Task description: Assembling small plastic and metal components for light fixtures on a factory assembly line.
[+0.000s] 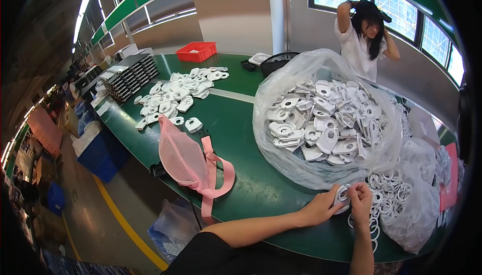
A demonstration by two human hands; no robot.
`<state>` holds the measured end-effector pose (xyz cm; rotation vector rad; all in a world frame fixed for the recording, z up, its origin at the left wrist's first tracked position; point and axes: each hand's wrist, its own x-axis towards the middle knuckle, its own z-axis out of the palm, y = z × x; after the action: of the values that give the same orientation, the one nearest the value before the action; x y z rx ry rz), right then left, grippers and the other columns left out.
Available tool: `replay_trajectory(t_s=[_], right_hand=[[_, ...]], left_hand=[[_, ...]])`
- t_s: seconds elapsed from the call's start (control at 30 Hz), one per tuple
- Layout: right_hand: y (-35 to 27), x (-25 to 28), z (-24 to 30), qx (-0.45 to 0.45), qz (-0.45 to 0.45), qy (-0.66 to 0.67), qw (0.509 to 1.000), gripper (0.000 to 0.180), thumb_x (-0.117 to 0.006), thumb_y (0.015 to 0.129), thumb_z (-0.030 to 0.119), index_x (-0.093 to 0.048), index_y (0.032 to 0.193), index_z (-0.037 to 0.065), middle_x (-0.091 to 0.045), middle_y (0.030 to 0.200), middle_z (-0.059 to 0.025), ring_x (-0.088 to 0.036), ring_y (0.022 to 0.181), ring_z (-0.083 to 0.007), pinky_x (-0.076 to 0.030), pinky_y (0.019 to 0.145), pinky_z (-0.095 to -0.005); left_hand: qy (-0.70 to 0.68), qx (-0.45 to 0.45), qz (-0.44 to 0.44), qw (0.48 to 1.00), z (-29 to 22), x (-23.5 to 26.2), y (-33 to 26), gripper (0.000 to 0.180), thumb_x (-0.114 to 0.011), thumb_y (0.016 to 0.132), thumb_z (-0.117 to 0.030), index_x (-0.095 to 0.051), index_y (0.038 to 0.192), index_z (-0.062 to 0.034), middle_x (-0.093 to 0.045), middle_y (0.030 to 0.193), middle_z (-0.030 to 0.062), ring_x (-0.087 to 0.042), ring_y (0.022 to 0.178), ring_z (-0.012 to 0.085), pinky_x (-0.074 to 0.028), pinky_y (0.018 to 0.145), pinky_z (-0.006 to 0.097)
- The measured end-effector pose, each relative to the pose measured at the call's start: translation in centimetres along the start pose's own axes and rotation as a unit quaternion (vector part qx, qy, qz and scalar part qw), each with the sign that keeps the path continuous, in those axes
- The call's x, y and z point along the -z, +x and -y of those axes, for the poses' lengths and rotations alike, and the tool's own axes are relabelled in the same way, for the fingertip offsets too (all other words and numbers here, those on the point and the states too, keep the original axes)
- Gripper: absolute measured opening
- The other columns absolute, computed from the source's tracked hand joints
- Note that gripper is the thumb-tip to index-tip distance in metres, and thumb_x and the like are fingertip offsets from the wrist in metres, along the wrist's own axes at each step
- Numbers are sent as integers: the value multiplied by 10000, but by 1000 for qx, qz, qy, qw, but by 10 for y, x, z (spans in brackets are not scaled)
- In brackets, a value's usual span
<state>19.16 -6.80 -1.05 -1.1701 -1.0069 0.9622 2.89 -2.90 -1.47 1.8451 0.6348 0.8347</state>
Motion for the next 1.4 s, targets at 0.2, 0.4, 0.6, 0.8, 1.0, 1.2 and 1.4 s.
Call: replay_trajectory(t_s=[0.2,0.4,0.6,0.8,1.0,1.2,1.4], right_hand=[[-7,-10,10,19,20,-148,989,239,-701,732,20,-526,894,28,-602,727,-4,-535,619,-44,-398,554,-171],[-6,-6,27,-25,65,-91,993,243,-690,728,2,-569,936,-30,-639,785,-45,-581,678,-67,-450,618,-173],[-1,11,11,-4,56,-166,985,104,-597,841,41,-631,889,-45,-639,758,-38,-568,636,-67,-447,585,-186],[1,3,14,11,17,-159,987,130,-575,854,47,-625,948,-27,-653,761,-75,-595,664,-99,-458,609,-209],[-1,-1,15,27,22,-194,980,133,-585,848,53,-629,948,-22,-654,773,-67,-610,693,-105,-461,635,-217],[-1,6,9,60,7,-226,972,126,-597,831,42,-638,930,-25,-648,768,-76,-601,685,-109,-455,633,-222],[-3,-1,17,78,17,-237,968,127,-594,833,33,-636,937,-27,-650,759,-81,-607,682,-109,-462,633,-222]], left_hand=[[-1,6,61,998,13,2,2,433,-580,841,-173,-336,1168,-30,-592,889,260,-580,842,433,-451,704,447],[-74,19,55,996,2,20,10,422,-656,774,-207,-436,1065,5,-590,978,201,-593,887,309,-449,789,368],[-71,48,37,996,-3,36,19,382,-656,785,-243,-478,1028,-8,-615,754,118,-585,655,235,-451,610,355],[-236,48,-379,894,-18,126,46,144,-605,870,-201,-522,891,-85,-516,724,-4,-455,529,76,-379,463,232],[-308,-164,-619,703,-20,225,51,694,-617,861,-117,-183,1395,-21,-365,1334,205,-564,955,233,-479,846,328],[95,51,-322,941,8,174,60,168,-513,866,-62,-610,988,2,-626,942,121,-581,896,196,-467,740,310],[527,-19,-225,819,79,185,53,280,-508,748,12,-600,1011,-21,-619,966,153,-551,922,357,-432,811,397]])
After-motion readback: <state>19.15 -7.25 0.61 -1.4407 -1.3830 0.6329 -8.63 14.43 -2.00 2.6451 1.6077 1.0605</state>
